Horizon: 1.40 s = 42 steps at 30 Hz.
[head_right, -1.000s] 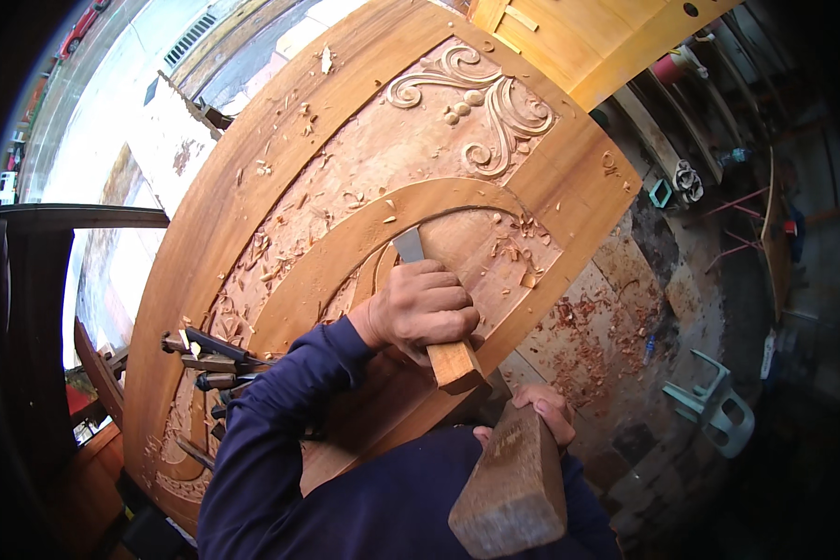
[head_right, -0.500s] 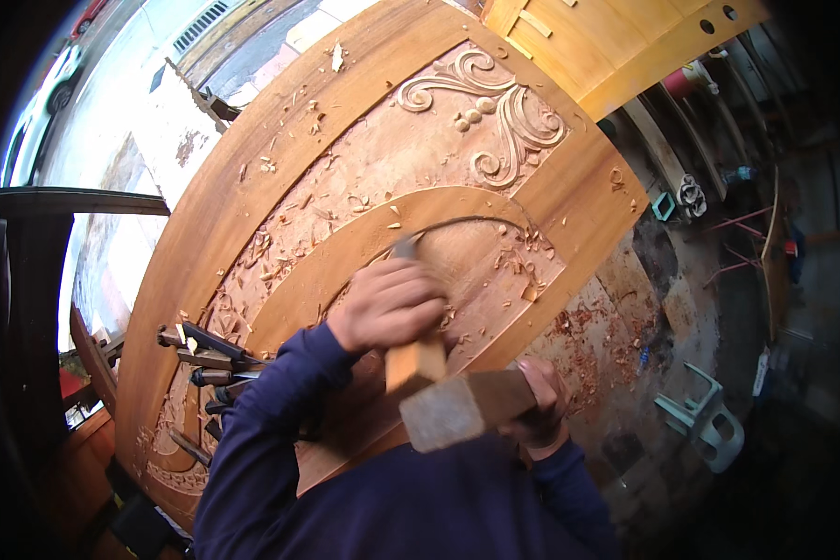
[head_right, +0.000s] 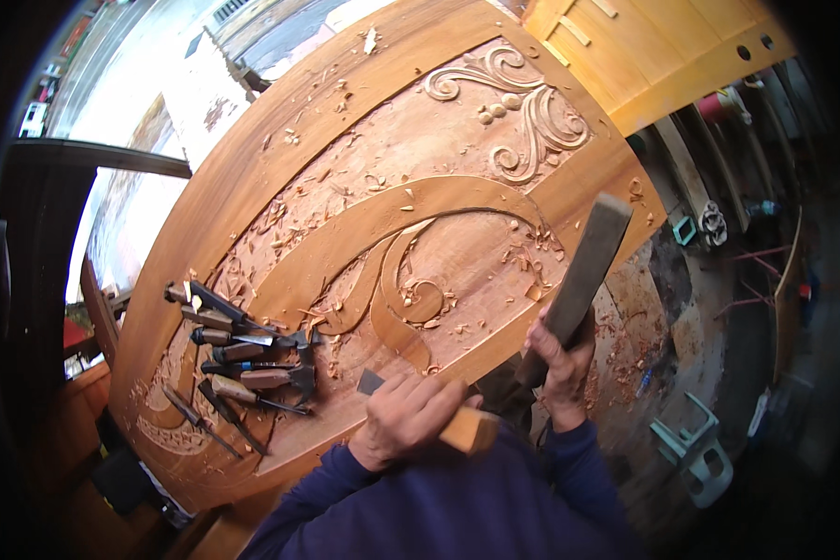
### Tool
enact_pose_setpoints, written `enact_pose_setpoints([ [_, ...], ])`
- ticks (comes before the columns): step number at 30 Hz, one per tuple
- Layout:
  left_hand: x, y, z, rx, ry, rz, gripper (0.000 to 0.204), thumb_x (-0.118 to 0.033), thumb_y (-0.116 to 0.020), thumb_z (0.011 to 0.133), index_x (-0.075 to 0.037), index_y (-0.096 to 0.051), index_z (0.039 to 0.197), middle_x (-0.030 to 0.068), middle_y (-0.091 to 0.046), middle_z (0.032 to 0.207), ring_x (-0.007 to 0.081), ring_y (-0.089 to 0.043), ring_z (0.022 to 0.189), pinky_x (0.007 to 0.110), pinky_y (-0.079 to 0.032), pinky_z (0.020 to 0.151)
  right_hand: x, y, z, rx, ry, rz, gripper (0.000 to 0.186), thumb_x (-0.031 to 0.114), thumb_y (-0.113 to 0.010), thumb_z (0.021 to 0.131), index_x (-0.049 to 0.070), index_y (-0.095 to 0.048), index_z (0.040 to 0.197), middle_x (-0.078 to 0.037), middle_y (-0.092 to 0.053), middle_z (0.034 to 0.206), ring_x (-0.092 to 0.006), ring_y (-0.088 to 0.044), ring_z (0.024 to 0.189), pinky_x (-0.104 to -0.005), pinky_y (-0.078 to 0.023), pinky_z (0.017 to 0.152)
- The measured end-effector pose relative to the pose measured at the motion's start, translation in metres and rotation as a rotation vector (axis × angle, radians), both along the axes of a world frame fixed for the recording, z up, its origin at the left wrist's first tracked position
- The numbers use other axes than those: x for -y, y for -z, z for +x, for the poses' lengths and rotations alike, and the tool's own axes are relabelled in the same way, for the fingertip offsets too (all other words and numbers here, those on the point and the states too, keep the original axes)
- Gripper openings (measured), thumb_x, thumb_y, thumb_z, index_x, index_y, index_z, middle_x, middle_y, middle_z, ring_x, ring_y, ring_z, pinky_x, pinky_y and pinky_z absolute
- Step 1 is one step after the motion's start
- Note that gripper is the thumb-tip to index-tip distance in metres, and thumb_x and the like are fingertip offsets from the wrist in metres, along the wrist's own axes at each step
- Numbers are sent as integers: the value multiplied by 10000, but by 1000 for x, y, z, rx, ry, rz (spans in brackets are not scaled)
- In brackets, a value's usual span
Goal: The person carves a decorative floral pattern into a wooden door panel by striking a chisel with a wooden block. They move the chisel across the design, creating wood shavings that accumulate on the surface.
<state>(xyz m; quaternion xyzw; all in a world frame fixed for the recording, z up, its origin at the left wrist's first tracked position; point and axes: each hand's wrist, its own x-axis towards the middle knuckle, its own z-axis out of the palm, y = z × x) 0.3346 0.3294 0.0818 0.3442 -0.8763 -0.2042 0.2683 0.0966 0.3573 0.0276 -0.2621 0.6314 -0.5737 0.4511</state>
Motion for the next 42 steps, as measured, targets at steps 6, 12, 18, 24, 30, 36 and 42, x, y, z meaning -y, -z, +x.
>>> enact_pose_setpoints([
  [6, -5, 31, -23, 184, -344, 304, 733, -429, -871, 788, -73, -592, 1365, 80, -586, 847, 277, -625, 693, 406, -501, 643, 63, 18, -67, 205, -231, -23, 367, 218, -792, 936, 32, -587, 1177, -75, -655, 926, -163, -662, 752, -311, -560, 678],
  [12, -12, 48, -30, 239, -750, 256, 649, -435, -872, 837, -70, -607, 1303, 126, -660, 902, 352, -659, 765, 449, -533, 696, 105, 30, -115, 157, -388, -33, 411, 192, -813, 920, 58, -574, 1227, -66, -647, 1030, -158, -667, 782, -309, -570, 697],
  [18, -40, 65, -25, 327, -1041, 142, 660, -180, -822, 803, -110, -589, 1416, 123, -635, 1109, 361, -628, 1001, 506, -500, 877, 109, 40, -119, 218, -463, 11, 366, 136, -755, 946, 52, -555, 1242, -54, -644, 943, -145, -670, 743, -293, -574, 669],
  [24, -42, 19, 27, 299, -1344, 15, 642, -301, -767, 944, -107, -555, 1518, 167, -680, 1210, 386, -673, 1086, 497, -538, 934, 111, 48, -130, 177, -572, -62, 380, 215, -747, 961, 52, -538, 1234, -59, -613, 943, -136, -644, 710, -284, -561, 623],
  [30, -86, 20, 243, 359, -1879, 168, 660, -346, -649, 1045, -42, -431, 1590, 337, -589, 1427, 462, -633, 1264, 524, -526, 1040, 111, 52, -130, 121, -610, -26, 311, 229, -728, 984, 57, -564, 1185, -50, -618, 888, -132, -636, 690, -284, -557, 621],
  [36, -68, 62, 348, 205, -1821, 204, 635, -317, -647, 1043, 55, -471, 1527, 332, -554, 1494, 449, -546, 1383, 497, -444, 1136, 115, 49, -139, 179, -511, 2, 296, 248, -739, 976, 66, -586, 1154, -49, -641, 829, -144, -646, 635, -283, -550, 566],
  [42, -92, 78, 320, 82, -1841, 69, 695, -503, -502, 1105, -44, -404, 1617, 271, -504, 1583, 457, -506, 1434, 484, -424, 1159, 115, 54, -128, 141, -490, 69, 278, 179, -750, 951, 55, -613, 1158, -55, -661, 772, -166, -670, 650, -297, -558, 604],
])
